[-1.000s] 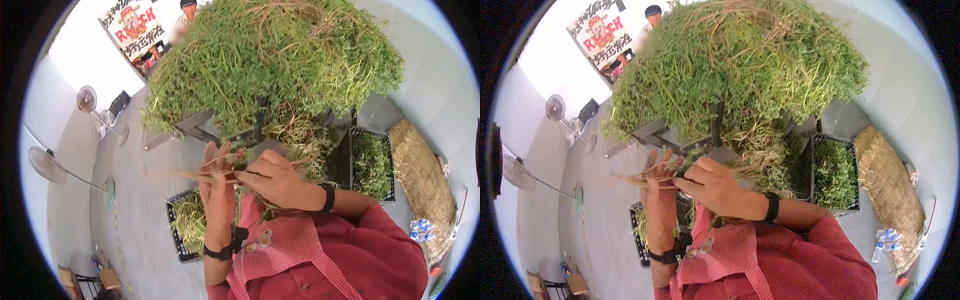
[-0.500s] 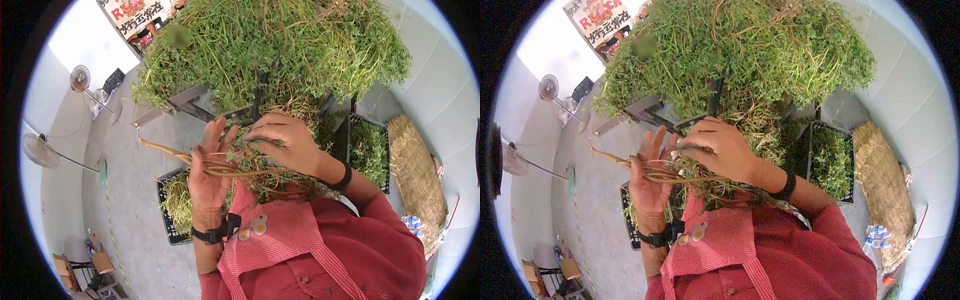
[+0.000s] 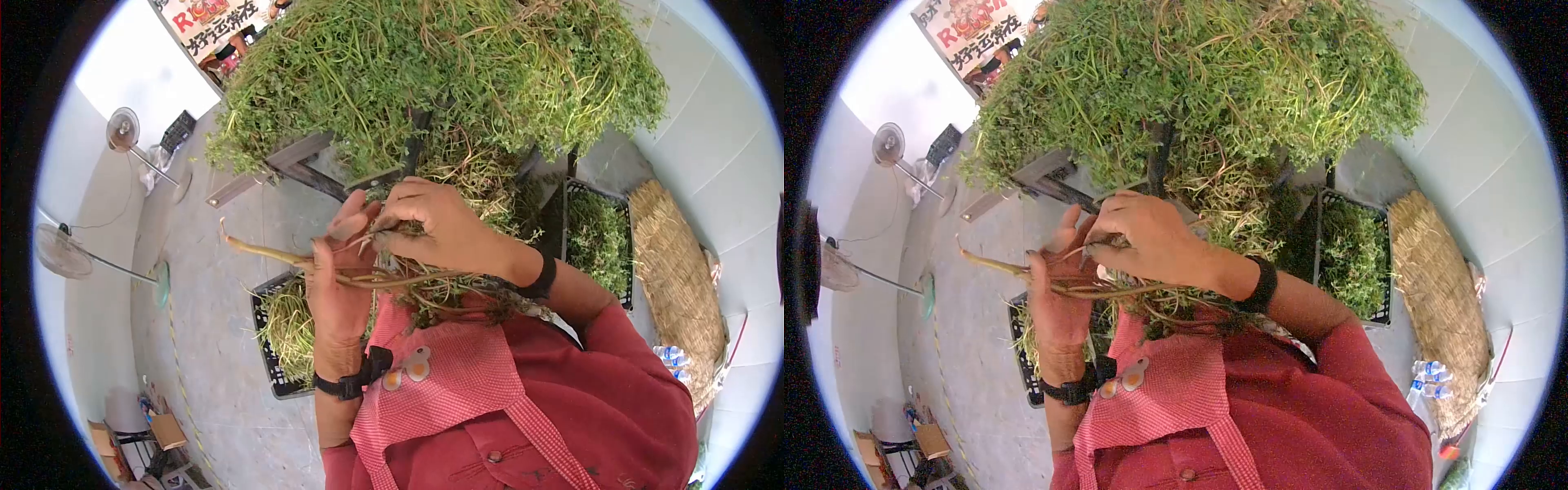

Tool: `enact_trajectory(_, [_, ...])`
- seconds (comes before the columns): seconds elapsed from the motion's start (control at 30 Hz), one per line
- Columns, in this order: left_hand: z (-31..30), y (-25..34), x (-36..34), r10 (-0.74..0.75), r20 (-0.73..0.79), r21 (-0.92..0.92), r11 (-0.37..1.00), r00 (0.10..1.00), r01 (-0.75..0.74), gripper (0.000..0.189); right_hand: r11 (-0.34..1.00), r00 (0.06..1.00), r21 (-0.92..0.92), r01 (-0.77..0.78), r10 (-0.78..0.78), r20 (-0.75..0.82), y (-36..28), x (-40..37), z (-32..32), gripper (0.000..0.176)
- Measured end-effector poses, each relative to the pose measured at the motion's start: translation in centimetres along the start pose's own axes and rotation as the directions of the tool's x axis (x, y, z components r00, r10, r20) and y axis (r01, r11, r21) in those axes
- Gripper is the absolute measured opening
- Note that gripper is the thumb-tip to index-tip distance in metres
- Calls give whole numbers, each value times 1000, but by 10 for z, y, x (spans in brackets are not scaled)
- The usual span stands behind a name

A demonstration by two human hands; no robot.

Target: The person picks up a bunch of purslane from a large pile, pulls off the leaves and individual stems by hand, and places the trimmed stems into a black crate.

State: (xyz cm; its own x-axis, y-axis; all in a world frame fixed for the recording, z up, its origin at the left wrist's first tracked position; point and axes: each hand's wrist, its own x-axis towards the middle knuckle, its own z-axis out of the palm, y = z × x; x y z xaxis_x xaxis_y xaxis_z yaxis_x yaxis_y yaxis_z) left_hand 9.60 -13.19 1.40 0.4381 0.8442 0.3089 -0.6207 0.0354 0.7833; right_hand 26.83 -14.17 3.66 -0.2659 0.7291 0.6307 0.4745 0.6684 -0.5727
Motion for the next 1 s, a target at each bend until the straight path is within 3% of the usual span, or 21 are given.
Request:
enact_trajectory(0.07, [-1, -2, 1, 11, 55, -19, 1000, 998, -10, 54, 974, 998, -223, 33, -44, -42, 0, 1, 3, 15])
enact_trajectory(0.2, [11, -6, 3, 30, -1, 63, 998, 1000, -30, 55, 940, 988, -335, -67, 16, -153, -5, 4, 7, 18])
enact_trajectory(0.27, [10, -6, 8, 60, 11, 79, 995, 998, -61, 57, 958, 959, -190, -213, 167, -230, -2, 6, 9, 20])
enact_trajectory(0.3, [11, -5, 10, 64, 13, 78, 995, 998, -65, 57, 959, 959, -193, -209, 163, -230, -2, 8, 9, 20])
enact_trajectory(0.37, [16, -2, 11, 45, 36, 97, 994, 998, -48, 59, 990, 927, 43, -133, 140, -349, 0, 8, 9, 23])
enact_trajectory(0.43, [23, 7, 1, 56, -19, 64, 996, 998, -55, 58, 916, 801, -59, -397, 314, -510, 18, 13, -12, 21])
enact_trajectory(0.47, [26, 12, -2, 65, -77, 32, 998, 995, -63, 57, 906, 768, -12, -423, 351, -535, 36, 14, -33, 17])
enact_trajectory(0.5, [26, 17, -2, 74, -87, 21, 997, 993, -72, 52, 816, 661, 484, -316, 556, -504, 59, 13, -45, 14])
enact_trajectory(0.53, [19, 17, -1, 81, -94, 24, 997, 992, -79, 52, 815, 667, 487, -314, 554, -498, 58, 9, -53, 14])
enact_trajectory(0.6, [4, 14, 2, 119, 26, -158, 981, 993, -113, 46, 724, 802, 600, -340, 557, -218, 47, 4, -70, 15])
enact_trajectory(0.63, [3, 15, 5, 119, 33, -158, 981, 992, -112, 46, 642, 801, 615, -458, 597, -27, 39, -1, -71, 17])
enact_trajectory(0.67, [3, 15, 8, 120, -12, -225, 967, 993, -120, 44, 645, 801, 613, -456, 598, -32, 31, -5, -64, 17])
enact_trajectory(0.73, [4, 16, 8, 118, -65, -289, 948, 991, -132, 42, 934, 957, 273, -230, 268, -111, 14, -8, -44, 18])
enact_trajectory(0.77, [6, 19, 9, 88, -142, -323, 938, 986, -130, 39, 935, 960, 276, -224, 261, -106, 4, -11, -41, 18])
enact_trajectory(0.83, [3, 21, 11, 58, -219, -352, 926, 974, -134, 38, 947, 978, 244, -207, 191, 89, -17, -13, -44, 17])
enact_trajectory(0.9, [-5, 22, 14, 140, -36, -468, 872, 989, -141, 48, 960, 977, 230, -163, 124, 172, -30, -6, -56, 16])
enact_trajectory(0.93, [-6, 24, 14, 140, -35, -469, 872, 989, -140, 48, 969, 965, 215, -123, 66, 256, -33, -4, -60, 16])
enact_trajectory(1.0, [-1, 31, 11, 178, 90, -462, 879, 980, -117, 52, 974, 967, 177, -138, 94, 235, -25, 1, -64, 19])
